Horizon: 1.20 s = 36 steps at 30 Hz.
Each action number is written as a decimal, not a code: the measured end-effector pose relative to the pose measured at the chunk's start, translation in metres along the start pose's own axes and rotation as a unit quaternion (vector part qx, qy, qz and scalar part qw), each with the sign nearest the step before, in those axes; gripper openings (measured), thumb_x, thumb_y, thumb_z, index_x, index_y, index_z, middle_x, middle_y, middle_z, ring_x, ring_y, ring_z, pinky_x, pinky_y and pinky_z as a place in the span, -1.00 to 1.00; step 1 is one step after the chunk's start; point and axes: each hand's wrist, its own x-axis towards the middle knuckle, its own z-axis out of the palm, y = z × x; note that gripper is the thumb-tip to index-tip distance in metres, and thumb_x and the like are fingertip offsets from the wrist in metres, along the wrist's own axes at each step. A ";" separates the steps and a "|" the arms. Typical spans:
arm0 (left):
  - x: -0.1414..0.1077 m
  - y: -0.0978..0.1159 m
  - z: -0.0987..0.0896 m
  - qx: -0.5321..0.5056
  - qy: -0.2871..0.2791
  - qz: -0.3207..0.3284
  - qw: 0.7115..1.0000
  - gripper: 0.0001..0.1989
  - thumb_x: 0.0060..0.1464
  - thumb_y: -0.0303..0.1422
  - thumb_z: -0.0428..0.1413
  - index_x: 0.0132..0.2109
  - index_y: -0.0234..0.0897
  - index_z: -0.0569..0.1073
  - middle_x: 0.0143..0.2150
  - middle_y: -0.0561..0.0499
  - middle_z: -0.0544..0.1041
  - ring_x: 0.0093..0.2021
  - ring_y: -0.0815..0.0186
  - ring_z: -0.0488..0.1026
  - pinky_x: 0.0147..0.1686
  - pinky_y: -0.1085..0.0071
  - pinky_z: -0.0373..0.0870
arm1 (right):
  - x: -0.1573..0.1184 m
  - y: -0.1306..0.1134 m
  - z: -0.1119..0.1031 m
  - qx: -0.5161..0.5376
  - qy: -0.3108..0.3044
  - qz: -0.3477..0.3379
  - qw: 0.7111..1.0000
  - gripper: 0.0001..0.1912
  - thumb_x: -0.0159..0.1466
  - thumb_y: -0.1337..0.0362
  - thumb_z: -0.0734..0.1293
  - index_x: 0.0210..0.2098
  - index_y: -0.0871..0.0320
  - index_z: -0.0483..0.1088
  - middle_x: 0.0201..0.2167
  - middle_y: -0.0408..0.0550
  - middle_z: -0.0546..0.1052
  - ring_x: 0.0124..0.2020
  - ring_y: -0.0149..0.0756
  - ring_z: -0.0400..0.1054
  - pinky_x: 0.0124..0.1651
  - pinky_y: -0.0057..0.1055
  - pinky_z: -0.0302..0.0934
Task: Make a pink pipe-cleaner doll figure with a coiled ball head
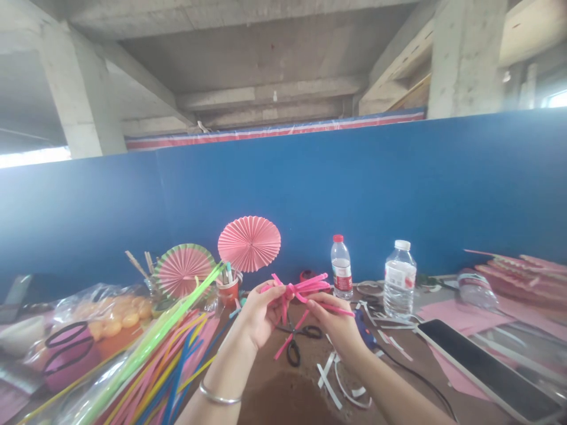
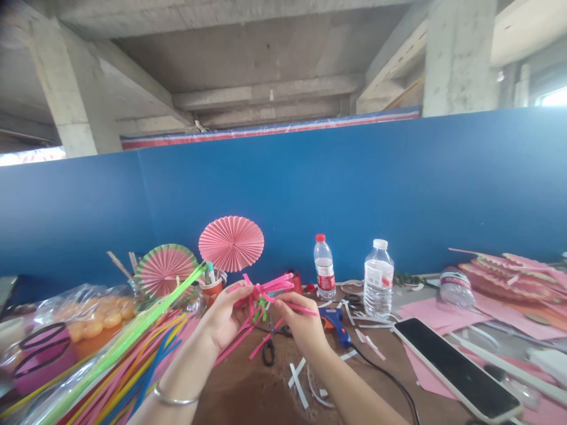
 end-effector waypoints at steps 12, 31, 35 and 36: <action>-0.013 0.010 0.006 0.230 -0.056 -0.040 0.971 -0.86 -0.30 -0.52 0.25 -0.53 -0.35 0.42 -0.62 0.05 0.46 -0.61 0.38 0.40 -0.58 0.50 0.29 | 0.009 -0.005 -0.004 0.062 -0.046 0.082 0.994 -0.82 -0.08 0.22 0.44 -0.56 0.20 0.44 -0.65 -0.12 0.47 -0.63 -0.35 0.34 -0.58 -0.45 0.22; 0.001 0.000 0.001 0.294 0.034 0.018 0.955 -0.81 -0.36 -0.39 0.27 -0.56 -0.34 0.40 -0.75 0.16 0.33 -0.74 0.47 0.22 -0.70 0.53 0.11 | -0.008 -0.038 -0.006 -0.279 -0.100 -0.261 0.919 -0.82 0.20 0.42 0.21 -0.33 0.07 0.42 -0.35 -0.10 0.50 -0.31 -0.30 0.37 -0.25 -0.43 0.23; -0.001 -0.001 0.001 0.262 0.026 0.003 0.965 -0.81 -0.34 -0.41 0.27 -0.52 -0.35 0.41 -0.68 0.09 0.40 -0.70 0.43 0.30 -0.67 0.51 0.19 | -0.004 -0.035 -0.007 -0.284 -0.077 -0.252 0.922 -0.85 0.15 0.39 0.28 -0.29 0.07 0.40 -0.35 -0.13 0.49 -0.31 -0.31 0.37 -0.24 -0.43 0.23; -0.001 0.000 0.001 0.256 0.024 0.001 0.966 -0.82 -0.33 -0.42 0.27 -0.51 -0.35 0.41 -0.67 0.08 0.41 -0.68 0.42 0.31 -0.66 0.50 0.20 | -0.003 -0.035 -0.008 -0.284 -0.076 -0.253 0.922 -0.86 0.15 0.38 0.29 -0.29 0.07 0.40 -0.35 -0.14 0.49 -0.31 -0.31 0.37 -0.24 -0.43 0.23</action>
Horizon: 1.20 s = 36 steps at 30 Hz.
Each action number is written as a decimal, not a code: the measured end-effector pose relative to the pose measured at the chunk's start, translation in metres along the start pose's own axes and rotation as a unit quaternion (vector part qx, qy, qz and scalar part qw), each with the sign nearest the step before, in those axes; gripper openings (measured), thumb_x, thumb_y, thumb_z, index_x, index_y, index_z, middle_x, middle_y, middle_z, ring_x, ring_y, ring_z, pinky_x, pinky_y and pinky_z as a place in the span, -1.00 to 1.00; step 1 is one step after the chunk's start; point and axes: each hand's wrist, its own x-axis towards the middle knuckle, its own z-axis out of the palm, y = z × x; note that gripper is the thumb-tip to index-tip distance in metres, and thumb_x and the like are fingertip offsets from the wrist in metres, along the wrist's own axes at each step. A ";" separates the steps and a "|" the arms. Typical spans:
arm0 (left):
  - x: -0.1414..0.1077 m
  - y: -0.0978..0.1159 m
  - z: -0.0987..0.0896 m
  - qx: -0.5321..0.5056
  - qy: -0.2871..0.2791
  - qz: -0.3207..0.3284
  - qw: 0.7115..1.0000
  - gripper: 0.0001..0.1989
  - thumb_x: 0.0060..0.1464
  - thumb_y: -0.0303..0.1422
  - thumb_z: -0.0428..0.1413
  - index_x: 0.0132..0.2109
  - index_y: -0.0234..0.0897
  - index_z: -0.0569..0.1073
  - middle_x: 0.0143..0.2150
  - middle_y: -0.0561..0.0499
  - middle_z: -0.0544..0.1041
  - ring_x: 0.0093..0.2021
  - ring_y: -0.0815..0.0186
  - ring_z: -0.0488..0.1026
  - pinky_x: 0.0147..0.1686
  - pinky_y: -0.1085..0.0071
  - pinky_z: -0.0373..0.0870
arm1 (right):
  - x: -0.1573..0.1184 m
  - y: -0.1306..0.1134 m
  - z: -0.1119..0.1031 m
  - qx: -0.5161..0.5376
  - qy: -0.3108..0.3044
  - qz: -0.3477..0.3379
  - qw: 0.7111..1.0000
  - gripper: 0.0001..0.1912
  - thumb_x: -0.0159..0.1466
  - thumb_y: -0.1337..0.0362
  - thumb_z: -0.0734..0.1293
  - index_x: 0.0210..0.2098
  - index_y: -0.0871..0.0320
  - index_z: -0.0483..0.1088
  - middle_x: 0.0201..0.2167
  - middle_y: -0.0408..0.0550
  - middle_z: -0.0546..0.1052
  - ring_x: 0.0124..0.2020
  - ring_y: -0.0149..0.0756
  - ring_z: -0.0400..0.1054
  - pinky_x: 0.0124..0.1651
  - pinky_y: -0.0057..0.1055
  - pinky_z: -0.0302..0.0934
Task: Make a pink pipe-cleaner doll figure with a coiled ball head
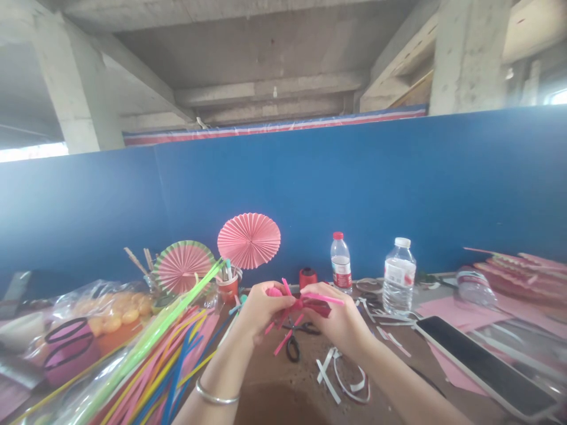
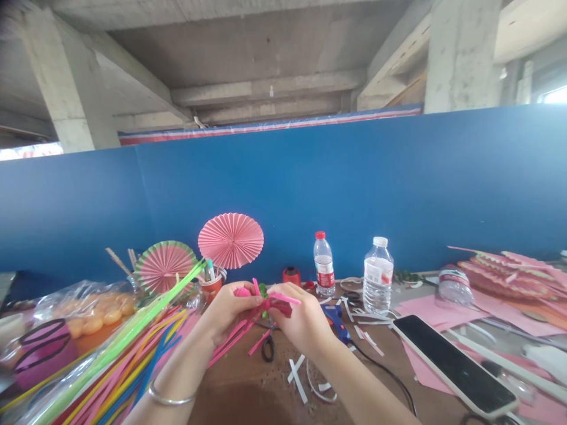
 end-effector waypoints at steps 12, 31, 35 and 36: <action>-0.005 0.003 0.003 -0.039 -0.026 -0.004 0.999 -0.87 -0.24 -0.46 0.25 -0.48 -0.37 0.43 -0.63 0.02 0.46 -0.62 0.37 0.39 -0.61 0.50 0.27 | 0.000 0.001 0.009 0.067 0.014 0.119 0.991 -0.93 0.07 0.38 0.32 -0.41 0.12 0.37 -0.40 -0.15 0.46 -0.39 -0.33 0.37 -0.34 -0.44 0.25; -0.014 0.022 0.000 -0.260 -0.095 -0.089 0.957 -0.81 0.04 -0.27 0.05 -0.35 -0.34 0.39 -0.53 -0.03 0.54 -0.55 0.30 0.50 -0.47 0.42 0.39 | 0.000 0.008 0.016 0.304 0.101 0.203 0.925 -0.83 -0.02 0.44 0.38 -0.43 0.15 0.35 -0.43 -0.20 0.40 -0.44 -0.41 0.32 -0.42 -0.54 0.22; -0.009 0.014 -0.001 -0.282 -0.156 -0.041 0.946 -0.73 0.02 -0.19 0.05 -0.26 -0.34 0.42 -0.38 -0.11 0.57 -0.34 0.16 0.53 -0.29 0.31 0.39 | -0.002 0.008 0.020 0.438 0.132 0.264 0.849 -0.75 -0.03 0.35 0.43 -0.34 0.14 0.36 -0.47 -0.21 0.42 -0.51 -0.45 0.28 -0.55 -0.58 0.10; -0.008 0.011 -0.001 -0.286 -0.170 -0.028 0.943 -0.70 0.01 -0.16 0.04 -0.25 -0.33 0.43 -0.33 -0.13 0.56 -0.30 0.14 0.52 -0.27 0.29 0.38 | -0.003 0.008 0.021 0.470 0.136 0.275 0.828 -0.73 -0.02 0.33 0.44 -0.32 0.14 0.36 -0.47 -0.21 0.43 -0.55 -0.48 0.25 -0.59 -0.59 0.04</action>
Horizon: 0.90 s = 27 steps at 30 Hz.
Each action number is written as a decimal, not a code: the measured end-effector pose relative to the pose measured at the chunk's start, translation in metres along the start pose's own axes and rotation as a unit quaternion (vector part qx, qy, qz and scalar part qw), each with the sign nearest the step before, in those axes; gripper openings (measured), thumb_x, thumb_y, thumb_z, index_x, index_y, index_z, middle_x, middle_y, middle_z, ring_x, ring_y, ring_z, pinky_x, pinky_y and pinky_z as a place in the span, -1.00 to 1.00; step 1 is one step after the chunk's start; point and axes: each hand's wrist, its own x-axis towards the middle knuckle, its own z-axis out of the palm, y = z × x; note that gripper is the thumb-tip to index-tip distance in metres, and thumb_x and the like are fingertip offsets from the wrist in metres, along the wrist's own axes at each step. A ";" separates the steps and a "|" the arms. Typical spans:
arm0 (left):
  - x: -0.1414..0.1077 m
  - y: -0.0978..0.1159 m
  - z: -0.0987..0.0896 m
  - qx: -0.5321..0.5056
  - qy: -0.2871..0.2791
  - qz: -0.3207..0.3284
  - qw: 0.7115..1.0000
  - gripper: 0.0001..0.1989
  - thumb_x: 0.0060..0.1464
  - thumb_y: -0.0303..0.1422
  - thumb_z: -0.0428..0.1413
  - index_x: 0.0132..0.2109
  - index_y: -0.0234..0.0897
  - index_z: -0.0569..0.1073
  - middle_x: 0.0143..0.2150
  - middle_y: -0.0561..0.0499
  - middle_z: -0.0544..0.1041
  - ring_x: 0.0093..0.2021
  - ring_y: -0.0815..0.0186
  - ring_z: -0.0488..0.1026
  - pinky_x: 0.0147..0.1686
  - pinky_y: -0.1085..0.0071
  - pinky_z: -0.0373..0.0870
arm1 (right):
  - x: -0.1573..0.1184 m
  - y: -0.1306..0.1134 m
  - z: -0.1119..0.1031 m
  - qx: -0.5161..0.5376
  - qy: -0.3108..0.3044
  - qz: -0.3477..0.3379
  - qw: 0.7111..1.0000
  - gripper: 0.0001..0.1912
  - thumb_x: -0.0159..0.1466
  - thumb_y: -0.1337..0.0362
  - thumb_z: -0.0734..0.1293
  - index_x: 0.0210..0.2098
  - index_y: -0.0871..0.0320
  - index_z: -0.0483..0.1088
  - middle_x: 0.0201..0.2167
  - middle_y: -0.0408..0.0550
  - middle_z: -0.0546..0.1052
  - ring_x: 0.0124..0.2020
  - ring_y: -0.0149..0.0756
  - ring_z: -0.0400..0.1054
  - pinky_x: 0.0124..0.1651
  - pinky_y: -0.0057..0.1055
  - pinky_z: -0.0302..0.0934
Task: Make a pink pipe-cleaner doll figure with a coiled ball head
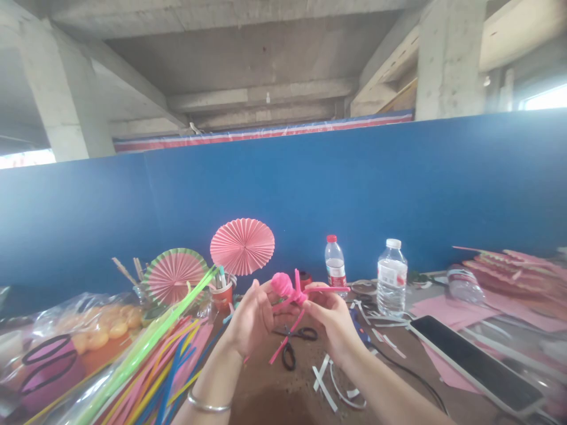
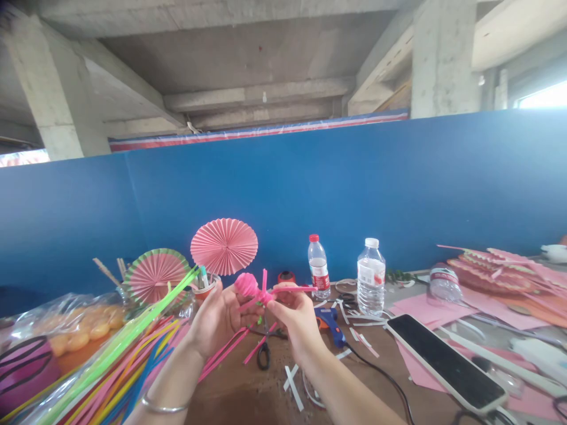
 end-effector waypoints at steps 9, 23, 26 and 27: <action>0.000 -0.024 -0.001 0.080 -0.033 0.100 0.991 -0.58 -0.33 -0.51 0.29 -0.19 -0.27 0.48 -0.35 -0.03 0.53 -0.35 0.29 0.46 -0.30 0.42 0.35 | -0.008 -0.002 0.008 0.112 0.000 0.063 0.992 -0.69 -0.04 0.34 0.46 -0.30 0.15 0.36 -0.46 -0.15 0.48 -0.55 -0.45 0.31 -0.53 -0.55 0.10; 0.016 -0.051 0.021 0.027 0.197 0.140 0.970 -0.69 -0.33 -0.49 0.33 -0.35 -0.31 0.42 -0.51 0.03 0.57 -0.52 0.37 0.48 -0.45 0.47 0.39 | -0.009 0.004 0.011 0.129 0.074 0.055 0.987 -0.71 -0.08 0.31 0.48 -0.36 0.15 0.38 -0.53 -0.21 0.44 -0.62 -0.50 0.22 -0.61 -0.58 0.05; 0.015 -0.053 0.021 0.011 0.185 0.132 0.974 -0.76 -0.27 -0.49 0.31 -0.36 -0.32 0.45 -0.47 0.03 0.58 -0.52 0.40 0.47 -0.44 0.49 0.40 | -0.008 0.005 0.010 0.127 0.071 0.048 0.988 -0.72 -0.07 0.31 0.48 -0.37 0.15 0.38 -0.55 -0.23 0.43 -0.64 -0.51 0.21 -0.62 -0.58 0.05; 0.014 -0.053 0.020 0.003 0.176 0.129 0.976 -0.78 -0.25 -0.49 0.30 -0.36 -0.32 0.46 -0.46 0.04 0.57 -0.52 0.42 0.46 -0.43 0.50 0.40 | -0.008 0.005 0.010 0.125 0.070 0.045 0.989 -0.73 -0.07 0.31 0.48 -0.38 0.15 0.38 -0.55 -0.22 0.44 -0.64 -0.50 0.22 -0.61 -0.57 0.06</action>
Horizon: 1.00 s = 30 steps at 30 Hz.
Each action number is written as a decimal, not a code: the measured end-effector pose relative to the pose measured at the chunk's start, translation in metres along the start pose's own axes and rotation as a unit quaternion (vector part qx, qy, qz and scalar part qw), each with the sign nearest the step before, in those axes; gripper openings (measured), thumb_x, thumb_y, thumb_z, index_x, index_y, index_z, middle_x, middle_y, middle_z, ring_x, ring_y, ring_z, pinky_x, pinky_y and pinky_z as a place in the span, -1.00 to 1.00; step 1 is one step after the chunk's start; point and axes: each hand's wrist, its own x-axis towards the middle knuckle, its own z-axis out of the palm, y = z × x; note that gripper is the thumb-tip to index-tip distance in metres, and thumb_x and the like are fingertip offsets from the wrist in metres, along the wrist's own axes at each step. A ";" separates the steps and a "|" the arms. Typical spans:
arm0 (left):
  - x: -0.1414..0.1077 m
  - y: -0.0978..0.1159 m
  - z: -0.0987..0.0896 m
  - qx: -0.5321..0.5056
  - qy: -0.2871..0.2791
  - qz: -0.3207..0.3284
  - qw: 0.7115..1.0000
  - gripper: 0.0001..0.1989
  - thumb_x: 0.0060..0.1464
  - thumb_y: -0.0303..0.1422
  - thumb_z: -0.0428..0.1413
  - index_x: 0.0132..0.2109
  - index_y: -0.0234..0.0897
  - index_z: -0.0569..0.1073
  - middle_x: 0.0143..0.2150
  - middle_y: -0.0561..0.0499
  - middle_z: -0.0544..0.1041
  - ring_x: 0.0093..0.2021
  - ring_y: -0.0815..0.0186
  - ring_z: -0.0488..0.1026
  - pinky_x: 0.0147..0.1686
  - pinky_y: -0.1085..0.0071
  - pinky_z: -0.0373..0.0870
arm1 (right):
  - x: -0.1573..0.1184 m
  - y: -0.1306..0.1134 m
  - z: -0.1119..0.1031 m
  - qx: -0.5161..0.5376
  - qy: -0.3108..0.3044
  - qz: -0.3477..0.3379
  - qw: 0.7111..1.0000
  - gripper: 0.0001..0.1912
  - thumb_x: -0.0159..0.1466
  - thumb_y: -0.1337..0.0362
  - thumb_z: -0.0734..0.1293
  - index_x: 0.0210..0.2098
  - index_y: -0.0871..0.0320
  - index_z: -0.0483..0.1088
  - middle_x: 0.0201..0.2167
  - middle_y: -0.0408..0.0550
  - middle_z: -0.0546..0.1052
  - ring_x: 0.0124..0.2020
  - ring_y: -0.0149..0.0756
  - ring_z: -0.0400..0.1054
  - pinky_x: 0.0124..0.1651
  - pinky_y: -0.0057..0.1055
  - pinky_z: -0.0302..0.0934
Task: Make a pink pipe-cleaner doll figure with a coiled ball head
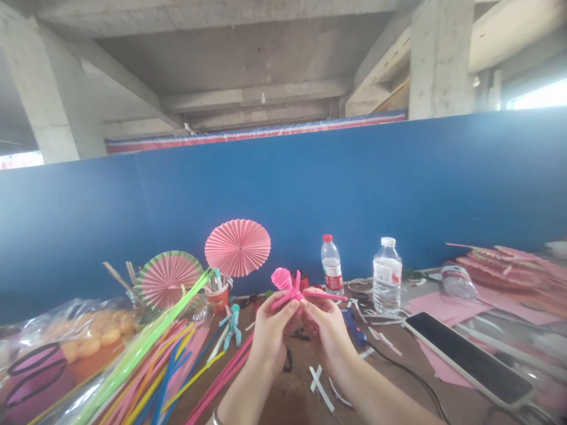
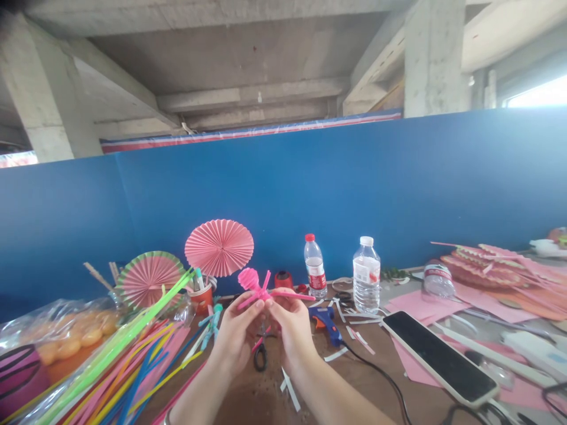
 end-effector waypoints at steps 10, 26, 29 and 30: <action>0.002 -0.008 -0.004 -0.015 -0.031 -0.007 0.999 -0.89 -0.18 -0.48 0.26 -0.40 -0.33 0.52 -0.47 0.07 0.55 -0.49 0.47 0.43 -0.42 0.57 0.38 | 0.000 0.002 -0.001 -0.005 -0.015 -0.003 1.000 -0.79 -0.04 0.32 0.46 -0.42 0.15 0.38 -0.55 -0.22 0.47 -0.58 -0.46 0.29 -0.53 -0.54 0.12; -0.003 -0.006 0.002 0.045 0.019 0.033 0.998 -0.87 -0.23 -0.46 0.28 -0.41 -0.36 0.53 -0.48 -0.01 0.58 -0.42 0.32 0.49 -0.33 0.43 0.41 | 0.005 0.005 -0.007 -0.119 0.001 -0.077 0.990 -0.74 -0.04 0.27 0.45 -0.45 0.14 0.27 -0.65 -0.31 0.30 -0.68 -0.53 0.10 -0.64 -0.59 0.03; -0.002 -0.007 0.001 0.030 0.027 0.029 0.999 -0.89 -0.21 -0.46 0.28 -0.44 -0.36 0.52 -0.51 0.02 0.57 -0.47 0.36 0.48 -0.37 0.45 0.40 | 0.004 0.004 -0.006 -0.127 0.002 -0.074 0.989 -0.74 -0.05 0.29 0.45 -0.47 0.14 0.26 -0.66 -0.32 0.29 -0.67 -0.53 0.11 -0.65 -0.60 0.04; -0.002 -0.007 0.001 0.027 0.029 0.028 0.999 -0.90 -0.21 -0.47 0.28 -0.45 -0.36 0.51 -0.52 0.03 0.56 -0.47 0.37 0.47 -0.37 0.45 0.40 | 0.004 0.004 -0.006 -0.132 0.001 -0.075 0.988 -0.74 -0.05 0.29 0.45 -0.48 0.14 0.26 -0.65 -0.31 0.30 -0.66 -0.52 0.13 -0.65 -0.60 0.05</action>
